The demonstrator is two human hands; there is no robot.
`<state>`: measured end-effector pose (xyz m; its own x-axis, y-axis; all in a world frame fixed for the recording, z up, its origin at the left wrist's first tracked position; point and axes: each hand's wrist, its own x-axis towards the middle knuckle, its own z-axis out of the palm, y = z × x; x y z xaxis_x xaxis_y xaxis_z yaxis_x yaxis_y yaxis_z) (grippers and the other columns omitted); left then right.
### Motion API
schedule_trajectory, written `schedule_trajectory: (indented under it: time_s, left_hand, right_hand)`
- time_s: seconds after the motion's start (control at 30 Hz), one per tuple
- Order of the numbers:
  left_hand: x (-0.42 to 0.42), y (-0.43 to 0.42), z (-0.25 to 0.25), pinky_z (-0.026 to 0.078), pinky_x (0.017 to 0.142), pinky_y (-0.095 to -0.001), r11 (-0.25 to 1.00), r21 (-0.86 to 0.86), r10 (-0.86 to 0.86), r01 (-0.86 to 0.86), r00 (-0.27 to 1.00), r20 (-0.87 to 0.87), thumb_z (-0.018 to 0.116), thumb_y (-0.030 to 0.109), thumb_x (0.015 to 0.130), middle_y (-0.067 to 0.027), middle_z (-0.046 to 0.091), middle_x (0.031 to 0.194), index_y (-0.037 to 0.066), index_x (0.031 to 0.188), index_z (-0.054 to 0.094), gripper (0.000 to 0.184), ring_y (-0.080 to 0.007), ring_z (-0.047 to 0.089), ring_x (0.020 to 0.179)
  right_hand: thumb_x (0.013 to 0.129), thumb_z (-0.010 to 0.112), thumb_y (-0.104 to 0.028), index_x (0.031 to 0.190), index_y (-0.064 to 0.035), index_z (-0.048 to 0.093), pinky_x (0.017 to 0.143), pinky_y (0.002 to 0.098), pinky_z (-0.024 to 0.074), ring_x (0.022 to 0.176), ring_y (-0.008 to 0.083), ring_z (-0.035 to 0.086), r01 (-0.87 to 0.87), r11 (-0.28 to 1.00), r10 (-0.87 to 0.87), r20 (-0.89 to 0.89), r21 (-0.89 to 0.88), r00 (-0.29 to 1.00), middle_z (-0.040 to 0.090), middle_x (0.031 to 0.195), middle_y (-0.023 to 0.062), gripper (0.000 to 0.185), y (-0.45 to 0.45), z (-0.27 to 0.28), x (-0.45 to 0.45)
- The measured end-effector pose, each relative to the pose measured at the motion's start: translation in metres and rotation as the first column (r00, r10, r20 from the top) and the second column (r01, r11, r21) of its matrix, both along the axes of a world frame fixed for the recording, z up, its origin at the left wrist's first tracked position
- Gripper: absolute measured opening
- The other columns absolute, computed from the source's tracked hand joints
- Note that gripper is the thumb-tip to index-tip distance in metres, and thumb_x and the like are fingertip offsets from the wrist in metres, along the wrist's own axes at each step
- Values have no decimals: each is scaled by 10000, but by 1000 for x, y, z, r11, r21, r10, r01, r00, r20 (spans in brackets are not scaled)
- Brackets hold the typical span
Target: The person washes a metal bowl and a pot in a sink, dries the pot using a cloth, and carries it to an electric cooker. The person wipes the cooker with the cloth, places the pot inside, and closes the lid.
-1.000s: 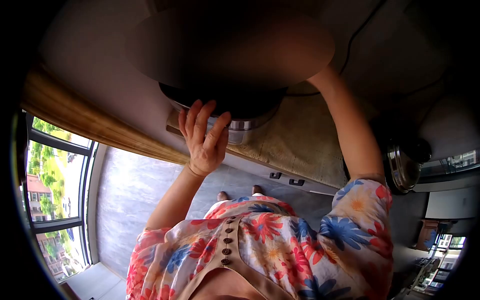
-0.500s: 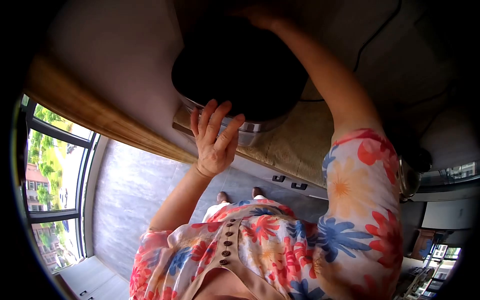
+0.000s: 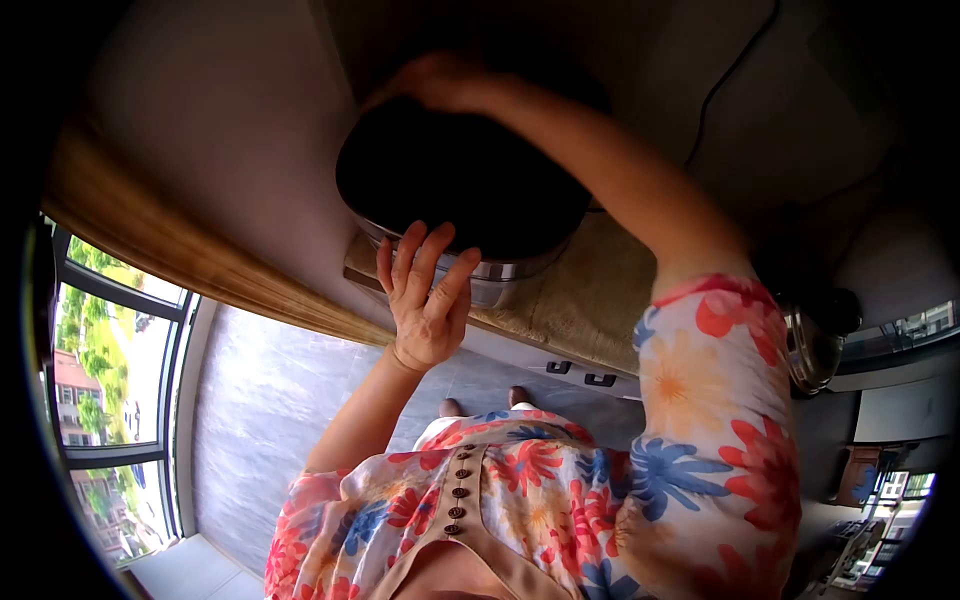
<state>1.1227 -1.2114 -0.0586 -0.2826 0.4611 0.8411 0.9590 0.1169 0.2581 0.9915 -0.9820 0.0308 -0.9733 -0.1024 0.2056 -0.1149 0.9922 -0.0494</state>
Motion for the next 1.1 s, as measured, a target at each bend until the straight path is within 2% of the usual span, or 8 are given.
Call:
schedule_trajectory:
  time_s: [0.1, 0.17, 0.37, 0.57, 0.67, 0.73, 0.8, 1.1]
  left_hand:
    - [-3, -1, -1, 167, 1025, -438, 1000, -4, -3, 3, 1000, -24, 575, 9, 672, -89, 498, 1203, 145, 1084, 590, 434, -280, 393, 1183]
    - [-3, -4, -3, 165, 1026, -439, 1000, -7, -16, 15, 999, -29, 572, 6, 667, -86, 499, 1204, 146, 1083, 591, 439, -276, 394, 1183]
    - [-4, 0, -5, 163, 1028, -443, 999, 21, -37, 38, 999, -7, 570, 2, 661, -86, 512, 1189, 145, 1074, 600, 438, -276, 399, 1181]
    - [-4, -2, -1, 172, 1025, -445, 999, 15, -39, 39, 999, -6, 579, 1, 669, -88, 519, 1187, 135, 1069, 604, 423, -281, 409, 1173]
    - [-2, -5, 7, 179, 1023, -445, 999, -5, -46, 47, 998, 31, 577, -1, 679, -83, 518, 1191, 130, 1069, 604, 412, -278, 410, 1174]
    - [-1, -7, 9, 183, 1021, -445, 999, -11, -47, 48, 999, 21, 574, -3, 684, -81, 515, 1196, 129, 1071, 602, 409, -274, 408, 1177]
    - [-3, -9, 12, 187, 1018, -445, 999, -22, -41, 41, 999, 7, 573, -4, 687, -78, 511, 1202, 130, 1074, 599, 410, -272, 407, 1180]
    - [-2, -12, 8, 193, 1014, -450, 998, -41, -39, 40, 999, 28, 563, -13, 689, -63, 501, 1222, 143, 1082, 596, 425, -261, 408, 1185]
  right_hand:
    - [921, 368, -261, 1210, -191, 509, 976, 340, 351, 1125, 262, 477, 20, 996, -36, -182, -90, 983, 506, 1229, 74, 329, 119, -10, -13]
    - [926, 368, -240, 1207, -140, 512, 959, 362, 366, 1116, 271, 484, 7, 945, -112, -305, -327, 946, 503, 1221, 130, 331, 182, -46, -6]
    - [863, 489, -136, 992, 5, 568, 771, 368, 464, 939, 309, 570, 427, 887, -456, -178, -178, 872, 574, 1075, 173, 207, 83, -17, 180]
    - [844, 507, -116, 1045, -84, 580, 982, 449, 314, 1133, 208, 477, 65, 995, -83, -262, -75, 961, 542, 1167, 88, 217, -41, -3, 234]
    - [861, 485, -146, 1062, -118, 579, 1014, 492, 240, 1066, 202, 530, 52, 987, -97, -305, -151, 947, 568, 1118, 85, 224, 11, -24, 191]
    - [871, 467, -215, 1019, -103, 600, 841, 427, 432, 841, 283, 604, 278, 945, -308, -179, -175, 935, 623, 938, 128, 228, 43, -3, 137]
    - [863, 472, -242, 1008, -94, 606, 758, 433, 464, 845, 311, 595, 390, 919, -395, -120, -59, 911, 625, 922, 132, 247, 62, 0, 84]
    - [850, 515, -201, 1059, -177, 586, 977, 587, 207, 1143, 189, 469, -103, 993, 115, -271, 57, 956, 519, 1206, 17, 222, -28, -13, 151]
